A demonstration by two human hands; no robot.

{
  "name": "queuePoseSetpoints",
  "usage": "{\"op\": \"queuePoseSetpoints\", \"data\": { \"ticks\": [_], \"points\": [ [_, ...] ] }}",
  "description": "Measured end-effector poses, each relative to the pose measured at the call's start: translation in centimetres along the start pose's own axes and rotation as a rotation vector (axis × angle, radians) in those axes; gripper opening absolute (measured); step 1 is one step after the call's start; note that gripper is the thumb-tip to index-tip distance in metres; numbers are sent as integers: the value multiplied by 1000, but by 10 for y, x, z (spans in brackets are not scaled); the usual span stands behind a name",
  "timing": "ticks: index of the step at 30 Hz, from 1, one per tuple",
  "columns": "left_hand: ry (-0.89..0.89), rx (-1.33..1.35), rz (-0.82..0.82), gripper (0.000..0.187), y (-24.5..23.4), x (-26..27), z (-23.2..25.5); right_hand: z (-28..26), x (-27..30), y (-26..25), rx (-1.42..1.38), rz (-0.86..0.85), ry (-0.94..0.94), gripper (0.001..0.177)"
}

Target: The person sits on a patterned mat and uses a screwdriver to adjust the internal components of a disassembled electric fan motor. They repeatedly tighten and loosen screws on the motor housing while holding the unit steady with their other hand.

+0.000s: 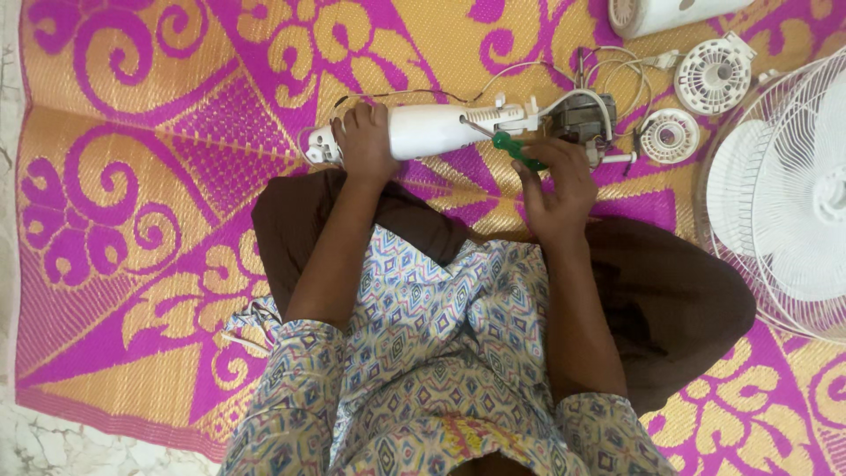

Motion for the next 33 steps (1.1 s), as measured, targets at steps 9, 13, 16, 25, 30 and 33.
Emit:
{"op": "queuePoseSetpoints", "data": {
  "ticks": [9, 13, 16, 25, 30, 33],
  "points": [
    [-14, -14, -22, 79, -1, -3, 1, -7, -8, 18, 41, -110, -138, 20],
    [-24, -28, -56, 85, -4, -5, 3, -11, -13, 22, 92, -162, -227, 27],
    [-38, -46, -96, 92, -6, -6, 4, -14, -17, 26, 127, -212, -233, 29],
    [-34, -13, -137, 93, -17, -13, 7, -21, -28, 44, 178, -280, -296, 37],
    [37, -37, -101, 87, -20, -10, 10, -19, -38, 48, 168, -300, -323, 31],
    [133, 0, -115, 89, -18, -9, 16, -16, -49, 46, 106, -311, -378, 27]
  ]
}}
Point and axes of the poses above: each hand's wrist, its own x-axis away from the middle knuckle, its own y-axis out of the palm, z = x × y, the point moved 1 cm from there along -x, towards the middle knuckle, and after that the axes turned 11 degrees about -y, right-handed, at the moved point
